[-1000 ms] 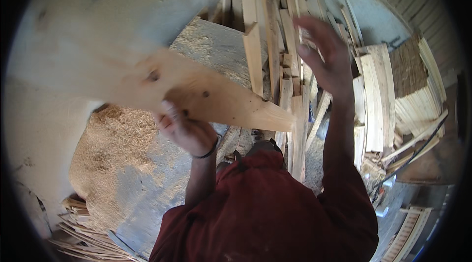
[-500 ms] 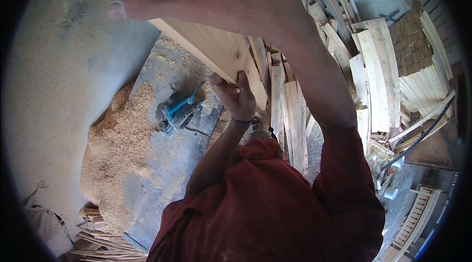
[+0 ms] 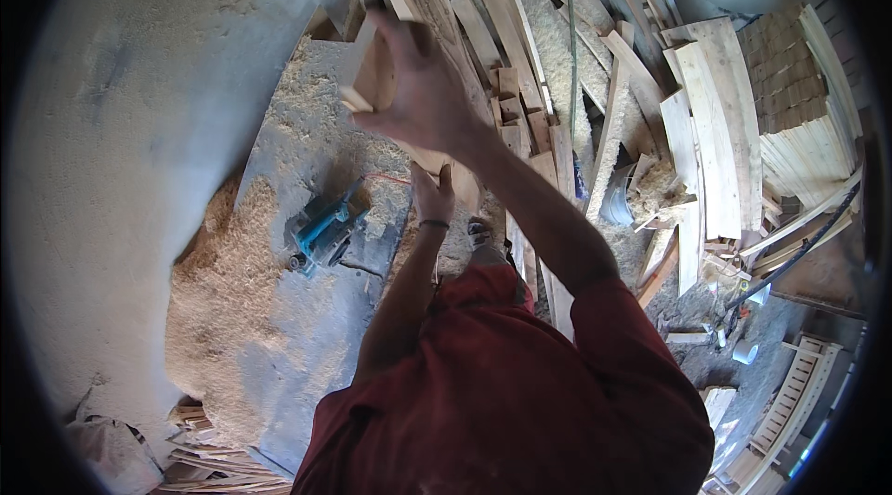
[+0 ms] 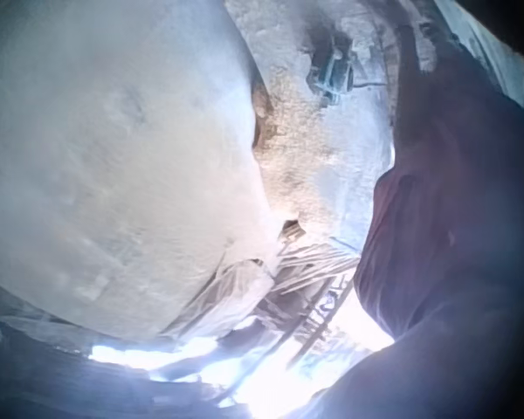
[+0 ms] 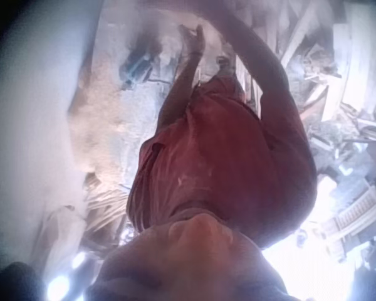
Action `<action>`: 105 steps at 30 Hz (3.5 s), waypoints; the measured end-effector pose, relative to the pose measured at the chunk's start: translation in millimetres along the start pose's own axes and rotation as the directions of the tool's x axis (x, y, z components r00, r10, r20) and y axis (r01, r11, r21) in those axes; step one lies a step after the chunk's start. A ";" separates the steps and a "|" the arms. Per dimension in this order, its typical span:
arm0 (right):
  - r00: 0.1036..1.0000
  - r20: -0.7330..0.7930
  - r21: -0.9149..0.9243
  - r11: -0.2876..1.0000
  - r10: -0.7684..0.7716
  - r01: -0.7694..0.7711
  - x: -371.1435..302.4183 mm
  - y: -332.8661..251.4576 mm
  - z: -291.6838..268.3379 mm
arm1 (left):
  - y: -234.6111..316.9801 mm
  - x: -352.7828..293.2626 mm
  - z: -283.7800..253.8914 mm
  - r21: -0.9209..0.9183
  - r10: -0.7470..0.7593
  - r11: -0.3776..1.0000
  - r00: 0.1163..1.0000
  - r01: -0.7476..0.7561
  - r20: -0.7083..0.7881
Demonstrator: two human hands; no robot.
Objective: The person uses an electric hand planer to smooth the surface of two separate wooden planks placed on a workbench. The person moves the planer along the length of each plank and picks up each plank to move it.
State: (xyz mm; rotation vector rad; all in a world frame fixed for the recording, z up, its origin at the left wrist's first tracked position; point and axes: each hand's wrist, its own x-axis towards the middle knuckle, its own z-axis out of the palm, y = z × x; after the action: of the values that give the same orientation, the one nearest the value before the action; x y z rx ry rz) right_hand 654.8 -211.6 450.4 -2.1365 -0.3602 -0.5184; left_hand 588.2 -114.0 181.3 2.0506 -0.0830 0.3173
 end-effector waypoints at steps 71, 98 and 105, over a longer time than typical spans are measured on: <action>0.753 0.118 -0.242 0.754 0.648 -0.611 -368.1 50.0 -84.0 | -29.9 -181.3 -165.6 -0.001 -0.213 0.955 0.686 0.297 0.695; 0.025 0.984 0.170 0.976 -0.175 0.140 -205.4 34.6 142.5 | 111.4 -179.6 -513.8 -0.848 -0.468 0.309 0.708 -0.430 -0.529; -0.149 0.982 -0.154 0.951 0.117 -0.268 -203.6 -15.9 101.7 | 18.7 -264.9 -547.9 -0.773 -0.598 0.377 0.503 -0.509 -0.623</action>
State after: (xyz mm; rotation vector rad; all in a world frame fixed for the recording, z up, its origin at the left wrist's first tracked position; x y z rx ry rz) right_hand 494.2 -132.5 308.9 -1.9406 -0.8299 1.5669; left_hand 226.0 335.3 375.1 0.4623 0.3916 1.0054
